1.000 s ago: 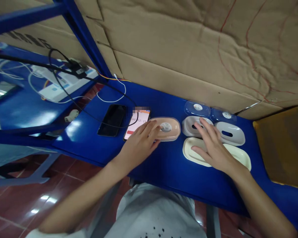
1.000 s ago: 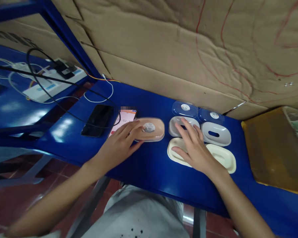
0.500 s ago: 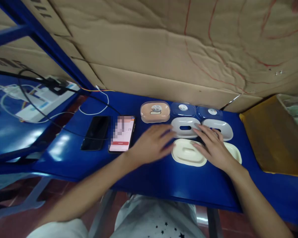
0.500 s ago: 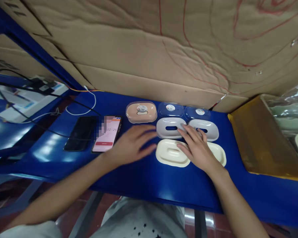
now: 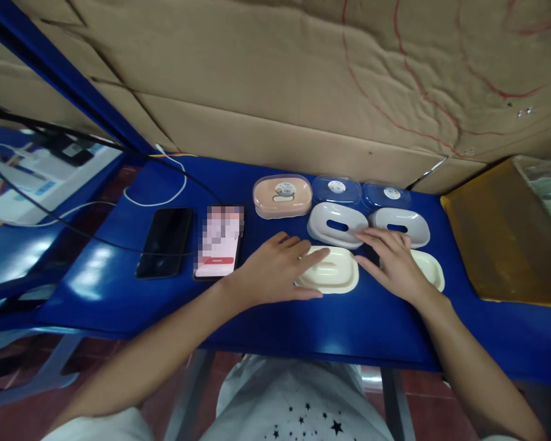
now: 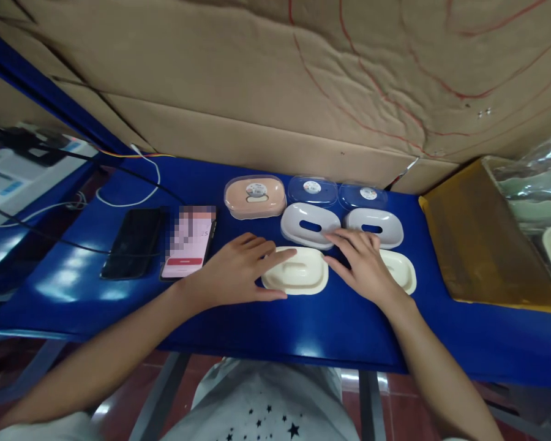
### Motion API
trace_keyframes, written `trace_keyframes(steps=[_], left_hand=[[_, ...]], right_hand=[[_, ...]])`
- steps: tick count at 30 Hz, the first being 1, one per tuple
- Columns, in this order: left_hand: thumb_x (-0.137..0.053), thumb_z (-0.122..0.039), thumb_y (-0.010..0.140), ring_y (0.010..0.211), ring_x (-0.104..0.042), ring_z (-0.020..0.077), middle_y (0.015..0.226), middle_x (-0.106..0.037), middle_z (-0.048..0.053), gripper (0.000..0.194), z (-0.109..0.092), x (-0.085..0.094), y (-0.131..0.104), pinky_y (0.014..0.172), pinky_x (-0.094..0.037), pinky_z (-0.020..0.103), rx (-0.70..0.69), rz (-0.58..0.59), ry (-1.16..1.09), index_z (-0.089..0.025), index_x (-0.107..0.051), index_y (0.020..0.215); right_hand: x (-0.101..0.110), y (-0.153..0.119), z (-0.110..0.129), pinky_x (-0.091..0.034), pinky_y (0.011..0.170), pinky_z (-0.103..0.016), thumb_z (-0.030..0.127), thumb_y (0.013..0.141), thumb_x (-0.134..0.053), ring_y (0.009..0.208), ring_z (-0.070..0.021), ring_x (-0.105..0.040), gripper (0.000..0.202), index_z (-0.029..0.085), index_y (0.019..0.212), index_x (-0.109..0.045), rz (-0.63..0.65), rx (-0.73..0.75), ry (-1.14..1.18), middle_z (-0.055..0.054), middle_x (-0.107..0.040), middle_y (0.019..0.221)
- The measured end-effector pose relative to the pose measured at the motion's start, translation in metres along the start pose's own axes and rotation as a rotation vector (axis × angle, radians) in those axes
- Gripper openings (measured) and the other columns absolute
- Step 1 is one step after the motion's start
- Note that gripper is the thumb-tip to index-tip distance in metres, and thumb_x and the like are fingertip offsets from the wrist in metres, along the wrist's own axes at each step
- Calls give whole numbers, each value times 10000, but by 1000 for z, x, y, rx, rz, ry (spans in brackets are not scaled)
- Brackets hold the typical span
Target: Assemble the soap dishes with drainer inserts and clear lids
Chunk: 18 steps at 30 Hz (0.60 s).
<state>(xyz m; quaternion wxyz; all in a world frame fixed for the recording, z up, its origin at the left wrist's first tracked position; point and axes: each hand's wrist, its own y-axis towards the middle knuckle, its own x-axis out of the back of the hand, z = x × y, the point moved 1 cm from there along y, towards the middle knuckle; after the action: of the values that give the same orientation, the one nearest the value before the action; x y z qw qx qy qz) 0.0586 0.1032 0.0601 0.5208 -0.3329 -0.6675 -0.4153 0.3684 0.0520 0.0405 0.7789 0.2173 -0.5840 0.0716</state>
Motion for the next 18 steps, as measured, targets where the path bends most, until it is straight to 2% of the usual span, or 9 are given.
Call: trace_keyframes(steps=[3, 8, 12, 18], left_hand=[[-749, -715, 936, 1040, -714, 326, 1190, -740, 120, 797, 10, 8, -4, 967, -510, 460, 49, 47, 27, -193, -584, 1516], [-817, -602, 926, 1224, -672, 376, 1440, -642, 158, 853, 17, 8, -10, 1067, -494, 498, 103, 108, 8, -238, -479, 1620], [-808, -515, 948, 1250, -665, 376, 1460, -624, 142, 818, 18, 5, -13, 1095, -502, 501, 149, 100, -98, -264, -457, 1642], [-769, -465, 983, 1383, -609, 382, 1489, -596, 150, 836, 26, 0, -11, 1162, -499, 512, 224, 76, -196, -275, -355, 1684]], right_hand=[[1, 0, -2, -379, 1107, -538, 496, 1070, -607, 1321, -364, -623, 533, 321, 1569, -536, -49, -8, -30, -133, -679, 1440], [-5, 8, -1, -242, 1242, -624, 578, 1070, -583, 1549, -420, -466, 733, 267, 1693, -354, -53, -38, -122, -214, -478, 1688], [-6, 12, 1, -184, 1279, -638, 555, 1086, -551, 1527, -402, -507, 659, 279, 1668, -412, -30, -59, -110, -193, -535, 1655], [6, 8, 1, -102, 1302, -640, 475, 1103, -535, 1437, -359, -603, 513, 328, 1593, -503, -23, -52, -19, -120, -661, 1536]])
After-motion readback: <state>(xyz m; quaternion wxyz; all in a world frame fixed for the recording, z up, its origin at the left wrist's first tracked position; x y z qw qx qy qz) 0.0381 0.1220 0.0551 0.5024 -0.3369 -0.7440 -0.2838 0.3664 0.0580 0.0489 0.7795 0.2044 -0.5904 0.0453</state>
